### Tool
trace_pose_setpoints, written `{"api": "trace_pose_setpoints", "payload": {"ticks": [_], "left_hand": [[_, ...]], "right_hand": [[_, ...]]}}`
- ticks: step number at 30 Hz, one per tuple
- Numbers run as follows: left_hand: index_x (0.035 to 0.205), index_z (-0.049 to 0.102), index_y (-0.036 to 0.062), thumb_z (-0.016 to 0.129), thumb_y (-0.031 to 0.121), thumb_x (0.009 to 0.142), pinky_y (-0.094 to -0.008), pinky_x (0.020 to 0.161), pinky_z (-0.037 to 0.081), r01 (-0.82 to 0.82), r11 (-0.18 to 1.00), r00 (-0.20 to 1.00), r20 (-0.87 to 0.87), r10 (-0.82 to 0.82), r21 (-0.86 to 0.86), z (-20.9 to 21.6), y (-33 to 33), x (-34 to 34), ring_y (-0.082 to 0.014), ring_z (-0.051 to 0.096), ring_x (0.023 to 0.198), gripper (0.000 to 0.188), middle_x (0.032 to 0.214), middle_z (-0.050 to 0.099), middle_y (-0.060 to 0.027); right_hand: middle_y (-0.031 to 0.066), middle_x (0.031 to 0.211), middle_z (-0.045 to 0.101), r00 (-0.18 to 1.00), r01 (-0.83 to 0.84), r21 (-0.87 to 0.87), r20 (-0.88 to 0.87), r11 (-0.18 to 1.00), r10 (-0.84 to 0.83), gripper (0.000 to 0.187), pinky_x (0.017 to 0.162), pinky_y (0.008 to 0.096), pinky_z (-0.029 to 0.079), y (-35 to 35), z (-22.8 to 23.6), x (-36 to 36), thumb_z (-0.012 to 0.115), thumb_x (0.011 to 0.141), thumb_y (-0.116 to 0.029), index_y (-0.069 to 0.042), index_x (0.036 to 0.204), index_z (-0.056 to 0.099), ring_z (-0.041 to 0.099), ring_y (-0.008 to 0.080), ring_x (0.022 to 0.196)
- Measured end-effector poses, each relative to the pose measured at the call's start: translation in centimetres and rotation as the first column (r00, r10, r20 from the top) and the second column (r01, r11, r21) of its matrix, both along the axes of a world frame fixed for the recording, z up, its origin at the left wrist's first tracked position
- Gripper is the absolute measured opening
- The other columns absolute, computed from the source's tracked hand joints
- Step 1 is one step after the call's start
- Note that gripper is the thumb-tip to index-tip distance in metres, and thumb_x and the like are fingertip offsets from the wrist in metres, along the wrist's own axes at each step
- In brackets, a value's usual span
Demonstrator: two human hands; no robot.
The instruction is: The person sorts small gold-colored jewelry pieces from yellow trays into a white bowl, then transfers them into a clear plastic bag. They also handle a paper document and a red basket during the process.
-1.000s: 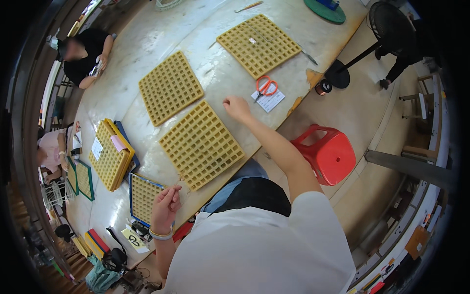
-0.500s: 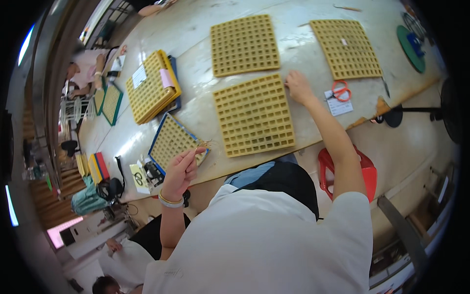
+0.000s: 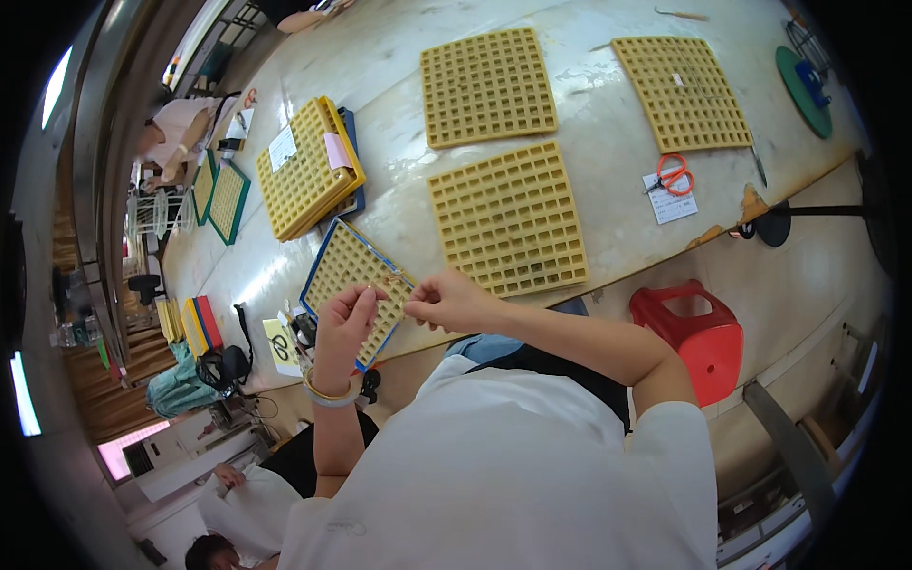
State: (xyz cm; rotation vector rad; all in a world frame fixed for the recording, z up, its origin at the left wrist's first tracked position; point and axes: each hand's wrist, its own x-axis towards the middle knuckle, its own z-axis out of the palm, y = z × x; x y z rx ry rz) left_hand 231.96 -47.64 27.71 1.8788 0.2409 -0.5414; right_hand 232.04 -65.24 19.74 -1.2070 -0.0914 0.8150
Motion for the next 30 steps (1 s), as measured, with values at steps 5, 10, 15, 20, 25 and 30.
{"api": "trace_pose_setpoints", "payload": {"ticks": [5, 10, 15, 20, 25, 30], "left_hand": [[0.085, 0.063, -0.0013, 0.054, 0.011, 0.087, -0.0164, 0.047, 0.028, 0.076, 0.995, 0.993, 0.086, -0.081, 0.058, -0.5, -0.8, -1.0, 0.0002, 0.038, 0.053, 0.016, 0.061, 0.05, 0.0069], [0.086, 0.063, -0.0004, 0.056, 0.009, 0.085, -0.0198, 0.045, 0.029, 0.134, 0.949, 0.957, 0.21, -0.198, 0.287, -1.2, -1.0, -1.8, -0.0026, 0.039, 0.051, 0.011, 0.058, 0.05, 0.0015], [0.085, 0.063, -0.0001, 0.057, 0.007, 0.083, -0.0254, 0.044, 0.032, 0.102, 0.898, 0.893, 0.358, -0.273, 0.428, -1.0, -1.7, -2.3, -0.0107, 0.043, 0.048, 0.009, 0.057, 0.051, -0.0066], [0.093, 0.064, -0.0003, 0.057, 0.007, 0.084, -0.023, 0.044, 0.032, 0.051, 0.837, 0.781, 0.5, -0.373, 0.545, -1.2, -1.6, -2.8, -0.0076, 0.042, 0.05, 0.013, 0.058, 0.049, -0.0023], [0.097, 0.066, 0.001, 0.059, 0.005, 0.082, -0.0251, 0.047, 0.034, 0.007, 0.917, 0.874, 0.442, -0.199, 0.398, -1.2, -2.4, -2.3, -0.0095, 0.044, 0.051, 0.017, 0.059, 0.051, -0.0064], [0.094, 0.066, -0.0023, 0.059, 0.007, 0.084, -0.0214, 0.053, 0.04, -0.004, 0.959, 0.929, 0.357, -0.102, 0.284, -1.2, -1.6, -2.7, -0.0062, 0.05, 0.061, 0.015, 0.072, 0.063, -0.003]], "right_hand": [[0.0008, 0.068, 0.059, 0.974, 0.141, 0.179, -0.199, 0.974, -0.105, 0.021, 0.048, 0.0195, 0.044, 1.0, -0.1, 0.1, 0.06, 0.085, -0.023, -0.003, 0.079, 0.06, 0.054, 0.0057, 0.058], [-0.0011, 0.069, 0.056, 0.951, 0.155, 0.246, -0.299, 0.957, -0.077, 0.02, 0.049, 0.0184, 0.042, 0.2, 0.3, -0.1, 0.059, 0.087, -0.022, -0.002, 0.084, 0.061, 0.052, 0.0056, 0.058], [-0.0016, 0.069, 0.056, 0.915, 0.181, 0.305, -0.4, 0.935, -0.047, 0.019, 0.05, 0.0172, 0.041, 0.1, 0.3, -0.4, 0.058, 0.087, -0.022, -0.004, 0.083, 0.06, 0.051, 0.0052, 0.058], [-0.0009, 0.071, 0.057, 0.88, 0.217, 0.368, -0.475, 0.904, -0.018, 0.018, 0.05, 0.0167, 0.042, 0.6, -0.2, -0.8, 0.059, 0.087, -0.023, -0.005, 0.085, 0.058, 0.052, 0.0043, 0.059], [0.0028, 0.077, 0.059, 0.883, 0.324, 0.389, -0.452, 0.862, -0.127, 0.022, 0.053, 0.0181, 0.046, 0.8, -0.7, -0.8, 0.06, 0.085, -0.024, -0.003, 0.089, 0.055, 0.055, 0.0063, 0.062], [0.0072, 0.087, 0.062, 0.967, 0.201, 0.326, -0.214, 0.924, -0.135, 0.025, 0.067, 0.0228, 0.049, 0.6, 0.4, -1.4, 0.057, 0.087, -0.023, -0.001, 0.098, 0.056, 0.059, 0.0108, 0.074]]}}
